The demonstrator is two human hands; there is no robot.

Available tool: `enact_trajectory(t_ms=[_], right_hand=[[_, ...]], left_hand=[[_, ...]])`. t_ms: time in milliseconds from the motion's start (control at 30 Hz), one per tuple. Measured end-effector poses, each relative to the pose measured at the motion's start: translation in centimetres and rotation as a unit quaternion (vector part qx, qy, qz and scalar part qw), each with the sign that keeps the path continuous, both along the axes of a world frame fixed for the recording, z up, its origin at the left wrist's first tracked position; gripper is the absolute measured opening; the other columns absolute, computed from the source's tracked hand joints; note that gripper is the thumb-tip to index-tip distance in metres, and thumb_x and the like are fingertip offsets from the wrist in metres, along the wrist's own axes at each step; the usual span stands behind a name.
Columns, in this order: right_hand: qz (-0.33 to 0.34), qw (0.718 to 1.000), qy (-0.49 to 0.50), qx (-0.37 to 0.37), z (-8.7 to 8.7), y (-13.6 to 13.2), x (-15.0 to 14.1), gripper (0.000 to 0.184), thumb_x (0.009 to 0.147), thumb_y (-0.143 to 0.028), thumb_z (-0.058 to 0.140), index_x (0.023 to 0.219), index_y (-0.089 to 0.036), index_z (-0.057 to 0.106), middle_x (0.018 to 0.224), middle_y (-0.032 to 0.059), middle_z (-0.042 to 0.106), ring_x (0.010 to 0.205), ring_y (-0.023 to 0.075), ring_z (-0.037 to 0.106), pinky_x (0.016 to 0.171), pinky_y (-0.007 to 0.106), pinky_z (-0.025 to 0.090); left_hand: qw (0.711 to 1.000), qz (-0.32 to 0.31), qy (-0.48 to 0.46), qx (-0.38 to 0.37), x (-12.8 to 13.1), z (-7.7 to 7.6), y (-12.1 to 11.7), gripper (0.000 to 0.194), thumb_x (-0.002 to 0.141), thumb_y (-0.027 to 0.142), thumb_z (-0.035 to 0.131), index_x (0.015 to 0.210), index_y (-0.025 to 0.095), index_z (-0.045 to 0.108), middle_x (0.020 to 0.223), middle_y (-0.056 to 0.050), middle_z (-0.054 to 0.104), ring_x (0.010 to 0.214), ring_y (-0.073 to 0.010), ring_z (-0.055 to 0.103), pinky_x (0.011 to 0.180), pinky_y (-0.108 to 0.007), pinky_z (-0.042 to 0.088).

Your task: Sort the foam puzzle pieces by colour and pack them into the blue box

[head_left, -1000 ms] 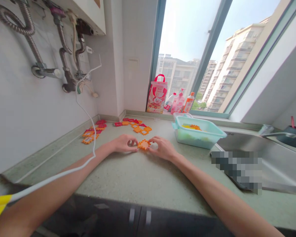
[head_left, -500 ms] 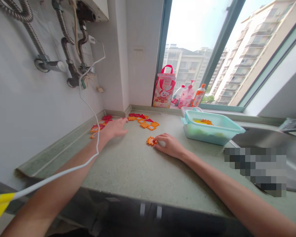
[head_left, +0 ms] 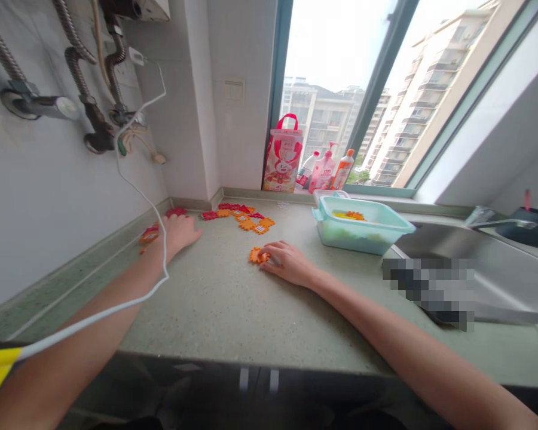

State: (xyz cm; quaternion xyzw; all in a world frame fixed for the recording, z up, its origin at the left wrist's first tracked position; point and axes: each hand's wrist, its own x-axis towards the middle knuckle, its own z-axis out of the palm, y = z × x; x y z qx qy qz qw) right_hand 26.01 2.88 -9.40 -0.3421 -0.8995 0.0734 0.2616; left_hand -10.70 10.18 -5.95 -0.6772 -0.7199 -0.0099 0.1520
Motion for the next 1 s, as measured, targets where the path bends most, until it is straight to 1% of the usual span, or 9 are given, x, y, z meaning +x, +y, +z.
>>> enact_trajectory(t_ms=[200,333,433,533,667,767,900,967,1000], right_hand=[[-0.041,0.998,-0.032,0.033,0.2,0.5,-0.3,0.019,0.093,-0.033,0.077,0.111,-0.026,0.076,0.108,0.0049,0.077,0.101,0.0205,0.069,0.092,0.033,0.050],[-0.050,0.982,-0.057,0.174,2.0,1.3,1.8,0.017,0.097,-0.034,0.071,0.112,-0.031,0.077,0.124,0.0031,0.075,0.110,0.0212,0.067,0.101,0.038,0.044],[-0.168,0.943,-0.040,0.283,4.7,2.4,6.0,0.020,0.101,-0.032,0.064,0.116,-0.029,0.076,0.132,0.0062,0.073,0.115,0.0243,0.065,0.107,0.042,0.040],[-0.335,0.878,-0.005,0.342,7.0,3.4,11.1,0.026,0.103,-0.035,0.059,0.120,-0.025,0.074,0.131,0.0101,0.072,0.115,0.0289,0.063,0.101,0.044,0.041],[-0.436,0.821,0.015,0.369,8.2,3.7,15.3,0.036,0.107,-0.040,0.048,0.130,-0.022,0.068,0.137,0.0152,0.067,0.115,0.0322,0.062,0.096,0.046,0.043],[-0.459,0.817,0.019,0.348,7.9,3.5,16.0,0.040,0.107,-0.041,0.044,0.131,-0.019,0.068,0.134,0.0185,0.067,0.112,0.0333,0.061,0.095,0.047,0.043],[-0.483,0.829,0.000,0.283,7.4,3.5,15.9,0.046,0.104,-0.050,0.045,0.111,-0.017,0.077,0.118,0.0208,0.072,0.114,0.0382,0.058,0.099,0.058,0.042],[-0.470,0.836,-0.004,0.284,7.4,3.5,15.3,0.047,0.104,-0.053,0.047,0.108,-0.018,0.078,0.129,0.0210,0.068,0.128,0.0417,0.051,0.104,0.063,0.039],[-0.449,0.844,-0.001,0.294,7.4,3.5,14.7,0.045,0.104,-0.052,0.048,0.111,-0.019,0.078,0.138,0.0201,0.065,0.135,0.0420,0.046,0.107,0.064,0.037]], left_hand=[[0.996,-0.068,-0.046,-0.031,1.5,0.2,0.8,0.041,0.087,0.056,0.054,0.083,0.022,0.076,0.100,-0.013,0.079,0.099,-0.0368,0.071,0.094,-0.049,0.047],[0.992,-0.103,-0.072,-0.017,2.4,0.1,0.8,0.044,0.084,0.062,0.055,0.082,0.024,0.077,0.094,-0.011,0.079,0.095,-0.0357,0.072,0.093,-0.046,0.046],[0.988,-0.133,-0.074,-0.008,3.0,0.1,0.3,0.044,0.084,0.061,0.056,0.083,0.023,0.077,0.093,-0.011,0.080,0.094,-0.0351,0.072,0.095,-0.045,0.045],[0.976,-0.191,-0.102,-0.015,3.9,0.1,-0.3,0.041,0.086,0.059,0.057,0.084,0.024,0.077,0.093,-0.008,0.080,0.090,-0.0299,0.072,0.089,-0.039,0.047],[0.932,-0.317,-0.170,-0.052,5.4,0.3,-1.7,0.034,0.087,0.053,0.059,0.087,0.026,0.078,0.098,-0.004,0.079,0.093,-0.0238,0.071,0.088,-0.033,0.050],[0.892,-0.384,-0.227,-0.080,6.4,0.5,-3.0,0.028,0.084,0.049,0.063,0.091,0.027,0.079,0.106,-0.003,0.079,0.105,-0.0237,0.070,0.099,-0.034,0.050],[0.836,-0.399,-0.349,-0.139,7.2,-0.3,-3.5,0.039,0.086,0.054,0.061,0.110,0.028,0.079,0.122,-0.004,0.078,0.117,-0.0267,0.069,0.104,-0.039,0.052],[0.832,-0.402,-0.366,-0.108,7.1,-1.2,-2.9,0.041,0.090,0.054,0.059,0.114,0.026,0.078,0.127,-0.005,0.076,0.122,-0.0274,0.067,0.108,-0.041,0.051],[0.844,-0.400,-0.350,-0.076,7.0,-1.7,-2.3,0.040,0.090,0.052,0.059,0.114,0.026,0.077,0.129,-0.006,0.075,0.124,-0.0275,0.066,0.111,-0.042,0.049]])
